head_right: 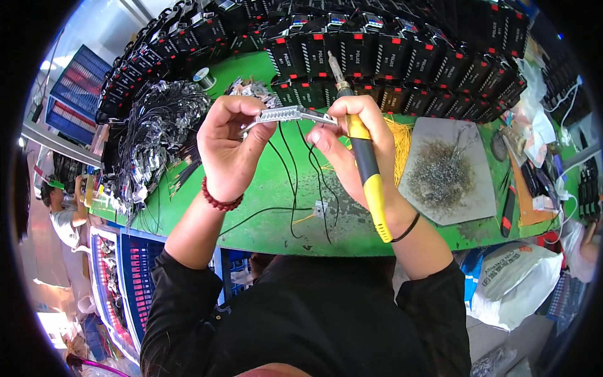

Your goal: Soldering wires onto circuit boards and assembling them into toy car chassis.

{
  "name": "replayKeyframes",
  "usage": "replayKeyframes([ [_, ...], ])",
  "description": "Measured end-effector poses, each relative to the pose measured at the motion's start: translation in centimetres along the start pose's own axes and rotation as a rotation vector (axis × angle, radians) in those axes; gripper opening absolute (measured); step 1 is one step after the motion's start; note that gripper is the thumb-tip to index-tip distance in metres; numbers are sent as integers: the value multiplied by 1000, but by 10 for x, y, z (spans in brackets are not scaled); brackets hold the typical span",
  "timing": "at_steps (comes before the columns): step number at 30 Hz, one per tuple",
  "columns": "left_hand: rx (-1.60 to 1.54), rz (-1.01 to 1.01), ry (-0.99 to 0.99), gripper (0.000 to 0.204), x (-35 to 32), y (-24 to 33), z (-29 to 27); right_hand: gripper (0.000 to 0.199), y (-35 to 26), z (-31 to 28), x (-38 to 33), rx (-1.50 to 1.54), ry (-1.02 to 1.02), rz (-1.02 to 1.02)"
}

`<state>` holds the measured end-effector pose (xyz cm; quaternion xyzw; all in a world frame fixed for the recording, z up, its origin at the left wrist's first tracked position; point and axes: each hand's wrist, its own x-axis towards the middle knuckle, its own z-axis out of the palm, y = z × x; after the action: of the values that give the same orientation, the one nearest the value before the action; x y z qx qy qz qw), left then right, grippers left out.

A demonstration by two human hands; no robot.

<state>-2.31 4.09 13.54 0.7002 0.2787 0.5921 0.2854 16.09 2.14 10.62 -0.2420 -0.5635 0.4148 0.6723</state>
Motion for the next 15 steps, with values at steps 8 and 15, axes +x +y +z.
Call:
replayKeyframes([
  [8,639,109,-186,16,16,17,-8,24,3,-22,17,-353,-104,-64],
  [15,495,-169,-287,17,14,-4,-15,27,-6,8,-20,-349,-57,-104],
])
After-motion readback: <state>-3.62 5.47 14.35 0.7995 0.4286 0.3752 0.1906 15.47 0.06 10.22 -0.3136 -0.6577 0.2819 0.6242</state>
